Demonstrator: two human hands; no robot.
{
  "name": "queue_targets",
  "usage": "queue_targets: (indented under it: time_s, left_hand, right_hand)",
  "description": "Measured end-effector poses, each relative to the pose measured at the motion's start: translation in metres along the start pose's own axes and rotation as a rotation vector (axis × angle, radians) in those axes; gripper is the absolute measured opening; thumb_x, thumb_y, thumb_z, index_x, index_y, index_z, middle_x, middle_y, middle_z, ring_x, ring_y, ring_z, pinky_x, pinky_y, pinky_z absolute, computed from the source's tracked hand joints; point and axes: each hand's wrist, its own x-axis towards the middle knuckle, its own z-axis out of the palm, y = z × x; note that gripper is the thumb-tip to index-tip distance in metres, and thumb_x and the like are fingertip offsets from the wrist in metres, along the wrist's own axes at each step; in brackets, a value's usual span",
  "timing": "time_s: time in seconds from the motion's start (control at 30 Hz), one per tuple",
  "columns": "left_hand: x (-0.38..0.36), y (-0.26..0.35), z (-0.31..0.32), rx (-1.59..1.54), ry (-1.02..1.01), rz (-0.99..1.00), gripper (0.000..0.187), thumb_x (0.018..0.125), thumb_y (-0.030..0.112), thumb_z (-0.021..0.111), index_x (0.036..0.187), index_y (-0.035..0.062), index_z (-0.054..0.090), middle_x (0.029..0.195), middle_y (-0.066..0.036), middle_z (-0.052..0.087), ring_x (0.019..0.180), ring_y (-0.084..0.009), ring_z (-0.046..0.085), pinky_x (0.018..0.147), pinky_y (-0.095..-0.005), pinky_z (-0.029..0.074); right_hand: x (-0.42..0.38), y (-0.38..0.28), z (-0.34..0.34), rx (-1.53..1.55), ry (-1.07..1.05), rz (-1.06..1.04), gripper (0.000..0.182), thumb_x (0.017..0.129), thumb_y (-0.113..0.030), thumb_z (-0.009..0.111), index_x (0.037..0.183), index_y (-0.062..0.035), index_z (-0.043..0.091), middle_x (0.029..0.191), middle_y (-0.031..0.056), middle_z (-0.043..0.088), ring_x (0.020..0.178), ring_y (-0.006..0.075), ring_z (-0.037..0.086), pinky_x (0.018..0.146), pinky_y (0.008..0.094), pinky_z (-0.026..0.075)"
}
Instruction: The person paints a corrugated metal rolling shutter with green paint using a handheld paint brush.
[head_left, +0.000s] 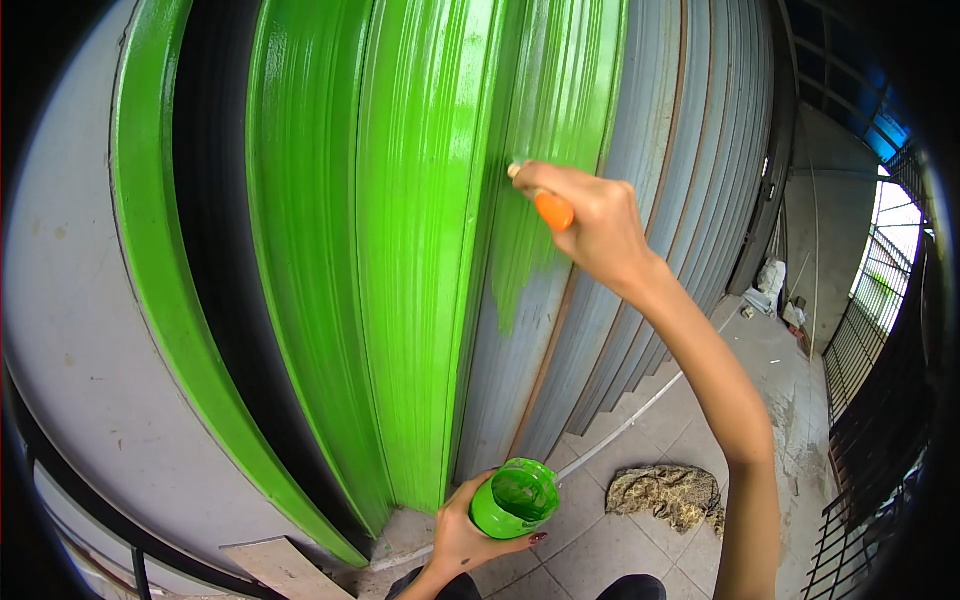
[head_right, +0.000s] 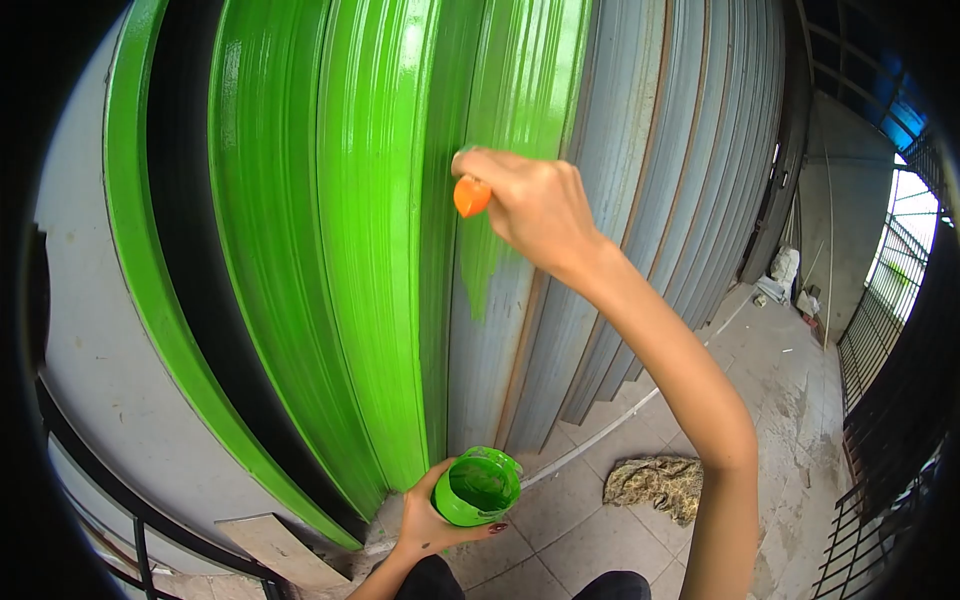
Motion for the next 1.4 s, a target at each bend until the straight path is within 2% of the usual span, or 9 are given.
queue_targets:
  time_s: [0.07, 0.27, 0.4, 0.6, 0.77, 0.9, 1.03, 1.13, 1.4]
  left_hand:
    - [-0.001, 0.003, 0.000, -0.009, -0.002, -0.025, 0.090, 0.052, 0.038, 0.095, 0.123, -0.0024, 0.057, 0.112, -0.015, 0.068, 0.102, -0.0264, 0.068, 0.090, -0.0375, 0.054]
    - [-0.001, 0.005, 0.001, -0.005, 0.001, -0.022, 0.090, 0.051, 0.039, 0.094, 0.122, -0.0025, 0.057, 0.112, -0.015, 0.068, 0.102, -0.0262, 0.068, 0.089, -0.0374, 0.054]
    - [-0.001, 0.005, -0.001, 0.004, 0.002, -0.028, 0.090, 0.052, 0.040, 0.094, 0.122, -0.0025, 0.057, 0.111, -0.015, 0.068, 0.101, -0.0260, 0.069, 0.089, -0.0373, 0.054]
    - [-0.002, 0.003, -0.001, 0.011, -0.006, -0.025, 0.089, 0.052, 0.039, 0.094, 0.121, -0.0030, 0.057, 0.110, -0.015, 0.069, 0.100, -0.0256, 0.069, 0.088, -0.0370, 0.054]
    - [-0.001, 0.003, -0.001, 0.001, -0.004, -0.021, 0.089, 0.051, 0.038, 0.094, 0.120, -0.0037, 0.057, 0.109, -0.016, 0.069, 0.099, -0.0256, 0.069, 0.088, -0.0367, 0.054]
    - [-0.001, 0.001, 0.001, -0.018, 0.004, -0.005, 0.088, 0.052, 0.037, 0.094, 0.120, -0.0040, 0.057, 0.108, -0.016, 0.069, 0.098, -0.0257, 0.069, 0.088, -0.0364, 0.054]
    - [0.000, -0.002, 0.003, -0.010, -0.001, -0.001, 0.088, 0.052, 0.037, 0.095, 0.120, -0.0042, 0.057, 0.108, -0.016, 0.069, 0.098, -0.0253, 0.069, 0.087, -0.0362, 0.054]
    - [0.000, 0.000, 0.002, -0.010, -0.004, -0.022, 0.088, 0.051, 0.037, 0.095, 0.119, -0.0042, 0.058, 0.108, -0.016, 0.069, 0.098, -0.0250, 0.069, 0.087, -0.0363, 0.055]
    - [-0.003, 0.014, -0.003, -0.015, 0.019, 0.012, 0.086, 0.051, 0.035, 0.095, 0.119, -0.0036, 0.058, 0.108, -0.015, 0.069, 0.098, -0.0241, 0.069, 0.087, -0.0353, 0.054]
  right_hand:
    - [0.012, 0.006, -0.002, -0.052, 0.167, 0.053, 0.024, 0.076, 0.005, 0.066, 0.098, -0.0044, 0.063, 0.093, 0.0060, 0.073, 0.070, 0.0232, 0.071, 0.052, 0.0301, 0.056]
    - [-0.013, -0.018, 0.027, 0.415, 0.505, 0.567, 0.013, 0.086, -0.002, 0.069, 0.097, 0.0014, 0.065, 0.094, 0.0124, 0.073, 0.079, 0.0198, 0.073, 0.063, 0.0289, 0.060]
    - [-0.021, -0.021, 0.041, 0.454, 0.626, 0.642, 0.014, 0.086, -0.002, 0.068, 0.098, 0.0051, 0.064, 0.093, 0.0154, 0.073, 0.079, 0.0199, 0.073, 0.070, 0.0289, 0.061]
    - [-0.088, -0.069, 0.068, 0.502, 0.557, 0.751, 0.010, 0.085, 0.003, 0.068, 0.095, 0.0030, 0.064, 0.098, 0.0153, 0.073, 0.086, 0.0161, 0.071, 0.069, 0.0274, 0.059]
    - [-0.118, -0.089, 0.065, 0.478, 0.378, 0.744, 0.011, 0.084, 0.003, 0.068, 0.095, 0.0027, 0.065, 0.096, 0.0144, 0.073, 0.083, 0.0154, 0.071, 0.071, 0.0270, 0.059]
    - [-0.051, -0.050, 0.039, 0.448, 0.458, 0.731, 0.008, 0.085, -0.001, 0.067, 0.093, 0.0018, 0.066, 0.089, 0.0125, 0.073, 0.078, 0.0158, 0.072, 0.069, 0.0272, 0.059]
    - [0.032, 0.017, 0.024, 0.380, 0.725, 0.463, 0.013, 0.083, -0.004, 0.069, 0.095, 0.0010, 0.066, 0.083, 0.0114, 0.073, 0.070, 0.0174, 0.072, 0.063, 0.0281, 0.057]
    - [0.044, 0.020, 0.021, 0.321, 0.722, 0.461, 0.013, 0.083, -0.004, 0.069, 0.095, 0.0003, 0.067, 0.082, 0.0111, 0.073, 0.069, 0.0179, 0.072, 0.062, 0.0271, 0.056]
    - [-0.123, -0.092, 0.067, 0.278, 0.310, 0.583, 0.014, 0.084, -0.004, 0.069, 0.096, -0.0086, 0.064, 0.099, 0.0117, 0.073, 0.077, 0.0230, 0.073, 0.062, 0.0293, 0.058]
